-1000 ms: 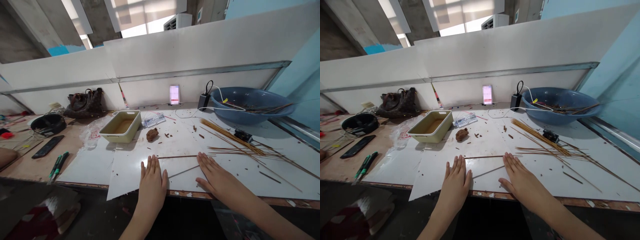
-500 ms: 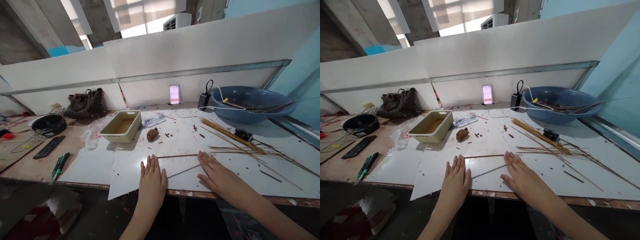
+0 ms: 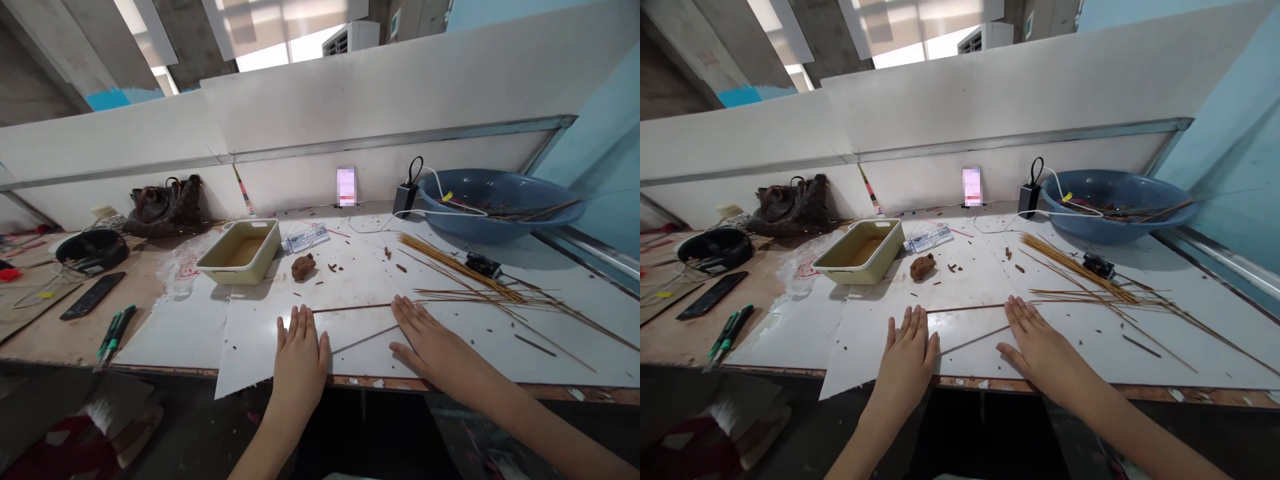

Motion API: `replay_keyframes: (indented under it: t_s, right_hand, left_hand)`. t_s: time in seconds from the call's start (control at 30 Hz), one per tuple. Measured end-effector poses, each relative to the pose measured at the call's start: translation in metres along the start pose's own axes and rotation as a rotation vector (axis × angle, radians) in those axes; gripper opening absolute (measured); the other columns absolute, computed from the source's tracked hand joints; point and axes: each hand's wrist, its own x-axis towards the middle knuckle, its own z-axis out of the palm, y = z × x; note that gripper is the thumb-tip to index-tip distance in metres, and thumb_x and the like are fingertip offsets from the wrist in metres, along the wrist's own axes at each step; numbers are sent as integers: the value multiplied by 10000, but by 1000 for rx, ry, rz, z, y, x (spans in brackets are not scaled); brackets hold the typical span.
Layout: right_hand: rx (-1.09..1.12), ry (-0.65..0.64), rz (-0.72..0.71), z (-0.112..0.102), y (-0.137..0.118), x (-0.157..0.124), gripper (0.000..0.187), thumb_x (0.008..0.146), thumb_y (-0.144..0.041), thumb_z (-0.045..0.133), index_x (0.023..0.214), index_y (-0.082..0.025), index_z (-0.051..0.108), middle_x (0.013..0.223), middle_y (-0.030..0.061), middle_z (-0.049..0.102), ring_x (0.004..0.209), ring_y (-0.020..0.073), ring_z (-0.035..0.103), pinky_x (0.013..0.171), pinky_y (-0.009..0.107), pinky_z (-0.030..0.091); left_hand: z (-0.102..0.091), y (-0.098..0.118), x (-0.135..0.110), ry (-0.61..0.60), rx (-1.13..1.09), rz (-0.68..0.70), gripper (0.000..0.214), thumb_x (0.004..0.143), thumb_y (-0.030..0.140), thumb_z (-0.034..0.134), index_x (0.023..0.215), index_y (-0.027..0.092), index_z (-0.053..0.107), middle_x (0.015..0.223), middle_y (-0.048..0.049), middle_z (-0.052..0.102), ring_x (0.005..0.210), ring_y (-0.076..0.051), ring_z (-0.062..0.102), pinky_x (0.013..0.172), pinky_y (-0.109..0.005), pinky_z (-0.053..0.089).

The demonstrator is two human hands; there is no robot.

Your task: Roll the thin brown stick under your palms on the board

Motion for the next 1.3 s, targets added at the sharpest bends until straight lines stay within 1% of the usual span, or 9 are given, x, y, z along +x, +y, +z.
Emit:
replay_keyframes:
  t_s: [0.07,0.17,0.27,0.33,0.4,0.63,0.87,1.1,1.3]
  right_hand:
    - [10,-12,1,-3,-6,-9,860,1120,-607,379,1730,-176,-47,1776,163,213,1633,338,261,1308,554,350]
    - [48,-25,-14,-15,-21,2,833,1128,-598,361,1734,-170,-20,1777,167,200,1640,329,238,1304,558,357]
    - [105,-73,-85,-28,-43,33,801,1131,-614,321,1736,-116,153,1766,189,229,1643,328,237,1316,568,324]
    - [135,-140,-94,-33,-56,52,808,1129,-633,278,1710,-71,270,1751,209,277,1637,327,262,1324,559,307]
    - [152,-184,-67,-33,-64,59,822,1127,-644,252,1692,-51,316,1742,218,303,1635,326,275,1328,558,295]
    - [163,-111,-86,-19,-63,27,759,1123,-610,359,1726,-164,240,1759,148,254,1629,317,297,1319,538,330]
    - [102,-97,-14,-16,-56,55,809,1123,-631,312,1692,-57,312,1725,228,316,1625,331,301,1323,569,301]
    - [56,10,-98,-8,-57,16,770,1129,-561,400,1738,-152,167,1746,164,289,1617,327,329,1305,550,362]
    - [15,7,-64,-4,-47,44,796,1130,-584,355,1719,-66,219,1700,248,377,1603,341,363,1306,583,337]
  left_hand:
    - [-2,-1,-8,4,6,2,594,1103,316,337,1621,60,476,1676,-203,475,1627,-350,342,1325,-655,267]
    - [-8,15,0,30,1,-2,600,1104,291,327,1619,12,454,1707,-232,407,1643,-350,294,1327,-627,283]
    - [-7,45,21,28,-63,94,625,1076,256,382,1659,31,396,1737,-218,349,1649,-344,273,1315,-589,335]
    - [0,62,31,-37,-118,198,683,1044,261,448,1695,82,345,1740,-187,351,1647,-349,276,1316,-587,335]
    - [7,71,33,-93,-142,219,702,1037,275,480,1705,112,337,1726,-176,378,1634,-354,309,1323,-591,322]
    - [5,58,3,-23,-119,262,579,1087,236,358,1640,96,460,1709,-145,432,1613,-285,382,1338,-544,319]
    - [1,58,36,-60,-102,159,562,1117,273,328,1587,22,507,1654,-207,498,1584,-313,429,1335,-542,315]
    - [7,51,0,24,-119,185,559,1122,314,343,1611,90,497,1676,-139,486,1585,-277,435,1312,-500,373]
    - [4,51,33,-47,-94,140,559,1117,288,357,1578,10,509,1649,-214,505,1579,-303,442,1334,-531,316]
